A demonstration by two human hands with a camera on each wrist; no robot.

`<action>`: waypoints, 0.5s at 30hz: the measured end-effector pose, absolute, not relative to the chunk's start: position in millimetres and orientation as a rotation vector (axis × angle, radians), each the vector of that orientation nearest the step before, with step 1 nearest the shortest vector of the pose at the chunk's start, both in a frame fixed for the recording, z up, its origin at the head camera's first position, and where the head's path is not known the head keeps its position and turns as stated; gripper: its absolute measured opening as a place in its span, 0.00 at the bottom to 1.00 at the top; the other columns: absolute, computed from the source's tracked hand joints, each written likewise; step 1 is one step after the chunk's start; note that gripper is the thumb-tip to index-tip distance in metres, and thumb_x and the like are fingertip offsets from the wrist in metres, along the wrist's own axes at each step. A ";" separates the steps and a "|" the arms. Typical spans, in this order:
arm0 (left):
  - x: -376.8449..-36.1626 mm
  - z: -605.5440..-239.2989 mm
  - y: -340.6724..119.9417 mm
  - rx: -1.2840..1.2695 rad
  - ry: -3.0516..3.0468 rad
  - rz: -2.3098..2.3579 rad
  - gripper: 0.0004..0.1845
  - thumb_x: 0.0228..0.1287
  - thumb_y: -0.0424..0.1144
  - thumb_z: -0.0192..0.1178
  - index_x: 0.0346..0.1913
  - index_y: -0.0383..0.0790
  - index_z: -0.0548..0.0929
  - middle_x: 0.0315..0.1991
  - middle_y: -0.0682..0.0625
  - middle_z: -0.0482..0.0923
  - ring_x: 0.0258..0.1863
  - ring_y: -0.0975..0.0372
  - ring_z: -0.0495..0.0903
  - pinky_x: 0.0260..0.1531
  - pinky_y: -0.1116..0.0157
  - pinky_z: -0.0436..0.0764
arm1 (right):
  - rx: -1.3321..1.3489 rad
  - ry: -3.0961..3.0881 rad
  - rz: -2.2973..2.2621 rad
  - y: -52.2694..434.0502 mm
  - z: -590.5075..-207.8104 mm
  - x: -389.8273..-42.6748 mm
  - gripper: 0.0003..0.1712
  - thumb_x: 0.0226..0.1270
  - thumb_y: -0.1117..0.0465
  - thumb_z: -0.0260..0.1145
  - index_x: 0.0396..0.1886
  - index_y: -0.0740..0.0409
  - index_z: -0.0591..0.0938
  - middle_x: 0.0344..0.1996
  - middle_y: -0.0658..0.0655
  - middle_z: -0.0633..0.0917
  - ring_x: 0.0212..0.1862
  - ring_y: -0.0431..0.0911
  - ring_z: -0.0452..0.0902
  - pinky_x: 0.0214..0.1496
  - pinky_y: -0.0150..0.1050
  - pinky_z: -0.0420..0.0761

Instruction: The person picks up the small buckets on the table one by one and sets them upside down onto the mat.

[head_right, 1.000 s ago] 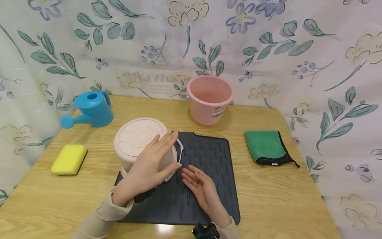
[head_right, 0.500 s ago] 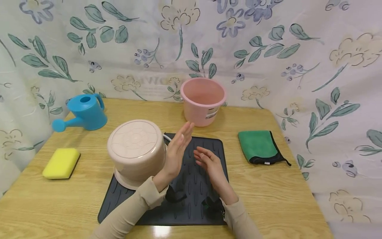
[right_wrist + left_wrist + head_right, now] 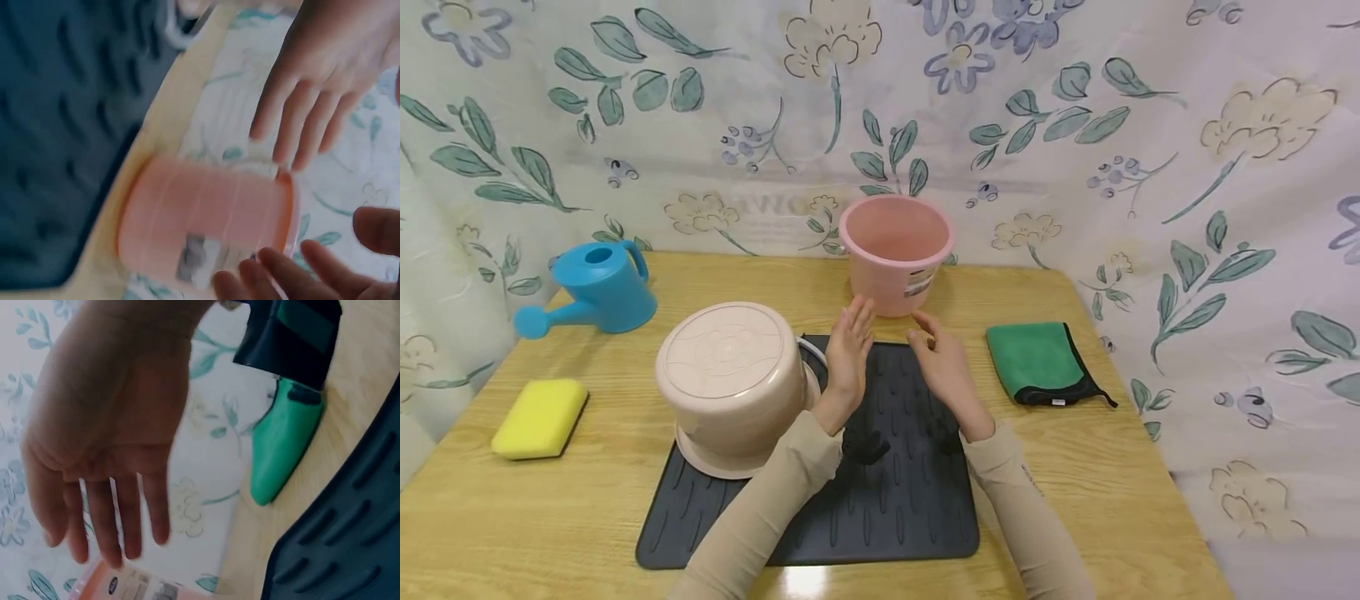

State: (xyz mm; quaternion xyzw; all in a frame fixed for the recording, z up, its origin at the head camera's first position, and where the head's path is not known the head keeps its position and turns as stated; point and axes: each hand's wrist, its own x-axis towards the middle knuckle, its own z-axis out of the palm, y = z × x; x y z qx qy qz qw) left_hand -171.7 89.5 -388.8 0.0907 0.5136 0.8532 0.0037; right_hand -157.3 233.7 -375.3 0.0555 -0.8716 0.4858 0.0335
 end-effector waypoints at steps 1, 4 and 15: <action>-175.1 -390.1 89.9 0.261 1.608 2.688 0.30 0.73 0.51 0.28 0.71 0.37 0.51 0.70 0.43 0.54 0.69 0.54 0.52 0.67 0.56 0.49 | 0.181 -2.697 1.411 234.0 -373.8 -161.6 0.29 0.71 0.50 0.49 0.67 0.57 0.62 0.64 0.61 0.66 0.62 0.58 0.64 0.61 0.50 0.67; -185.8 -394.4 91.1 0.219 1.618 2.715 0.31 0.73 0.51 0.29 0.71 0.35 0.50 0.70 0.41 0.52 0.69 0.53 0.51 0.67 0.56 0.49 | 0.232 -2.701 1.189 233.4 -369.3 -176.8 0.29 0.70 0.51 0.51 0.67 0.58 0.63 0.64 0.61 0.66 0.61 0.59 0.64 0.59 0.54 0.67; -212.2 -402.2 100.9 -0.043 1.511 2.794 0.31 0.72 0.50 0.32 0.71 0.34 0.50 0.69 0.40 0.53 0.69 0.50 0.51 0.67 0.53 0.48 | 0.548 -2.472 0.239 221.4 -358.1 -225.5 0.25 0.63 0.59 0.62 0.58 0.66 0.73 0.55 0.65 0.75 0.59 0.56 0.68 0.62 0.47 0.67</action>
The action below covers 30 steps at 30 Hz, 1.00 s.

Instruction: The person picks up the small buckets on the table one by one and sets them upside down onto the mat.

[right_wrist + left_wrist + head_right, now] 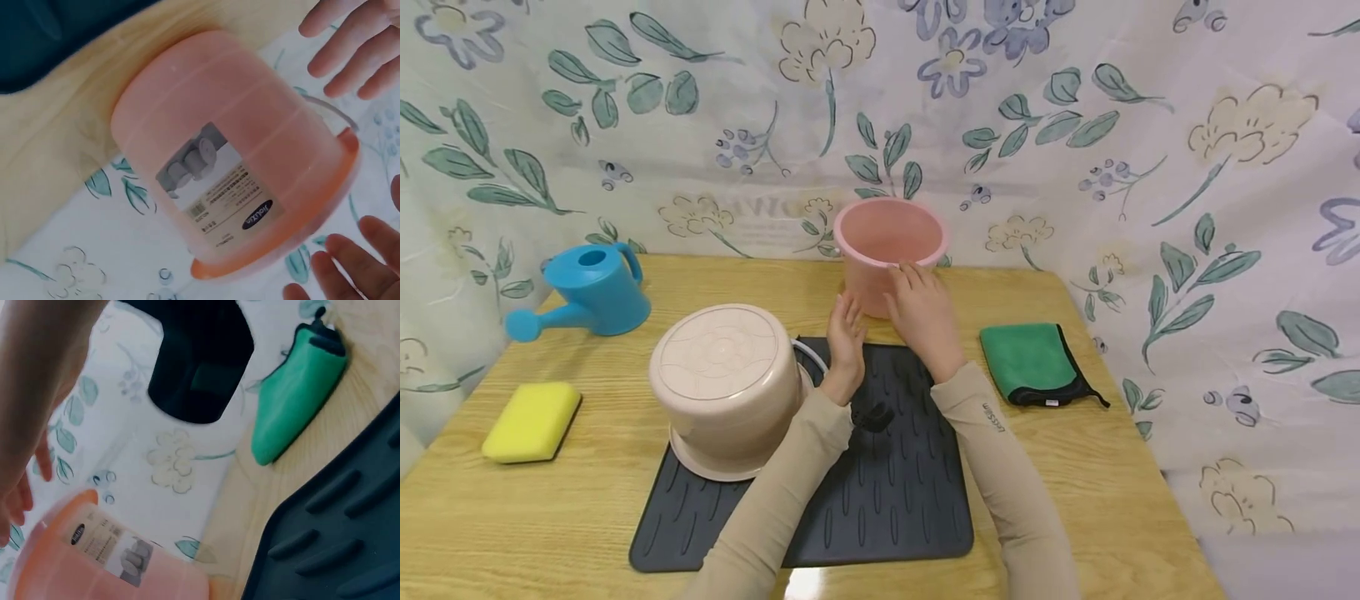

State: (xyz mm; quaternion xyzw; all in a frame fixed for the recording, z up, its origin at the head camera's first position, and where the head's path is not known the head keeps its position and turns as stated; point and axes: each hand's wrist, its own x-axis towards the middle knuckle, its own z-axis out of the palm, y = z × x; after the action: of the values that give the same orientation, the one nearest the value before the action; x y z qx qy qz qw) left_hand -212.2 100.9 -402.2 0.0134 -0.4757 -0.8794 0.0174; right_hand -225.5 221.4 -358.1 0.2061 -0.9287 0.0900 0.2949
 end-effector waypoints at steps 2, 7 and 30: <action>-215.2 -404.3 102.3 0.092 -1.461 -2.760 0.31 0.72 0.50 0.33 0.70 0.34 0.50 0.69 0.40 0.53 0.69 0.51 0.52 0.67 0.54 0.49 | 0.564 -2.452 0.178 218.5 -358.9 -231.3 0.25 0.63 0.59 0.61 0.57 0.66 0.73 0.54 0.65 0.76 0.58 0.56 0.69 0.62 0.46 0.67; -223.4 -410.5 103.7 0.172 -1.413 -2.833 0.32 0.72 0.52 0.33 0.71 0.36 0.50 0.70 0.41 0.52 0.68 0.51 0.53 0.67 0.56 0.51 | 0.567 -2.482 0.179 212.7 -363.1 -241.0 0.25 0.64 0.59 0.59 0.59 0.66 0.72 0.56 0.64 0.75 0.59 0.55 0.68 0.64 0.45 0.65; -296.1 -480.6 127.5 0.311 -1.277 -2.876 0.38 0.64 0.61 0.39 0.70 0.41 0.55 0.68 0.44 0.58 0.67 0.54 0.57 0.67 0.52 0.49 | 0.351 -2.476 0.222 186.4 -376.2 -280.4 0.17 0.60 0.65 0.62 0.50 0.58 0.78 0.43 0.57 0.83 0.47 0.53 0.75 0.54 0.48 0.66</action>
State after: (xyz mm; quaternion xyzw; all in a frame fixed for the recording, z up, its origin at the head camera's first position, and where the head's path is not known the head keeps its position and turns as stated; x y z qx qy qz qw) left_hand -296.1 127.5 -480.6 0.0983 -0.4037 -0.9095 -0.0103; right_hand -280.4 186.4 -376.2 0.1329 -0.9376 0.0839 0.3101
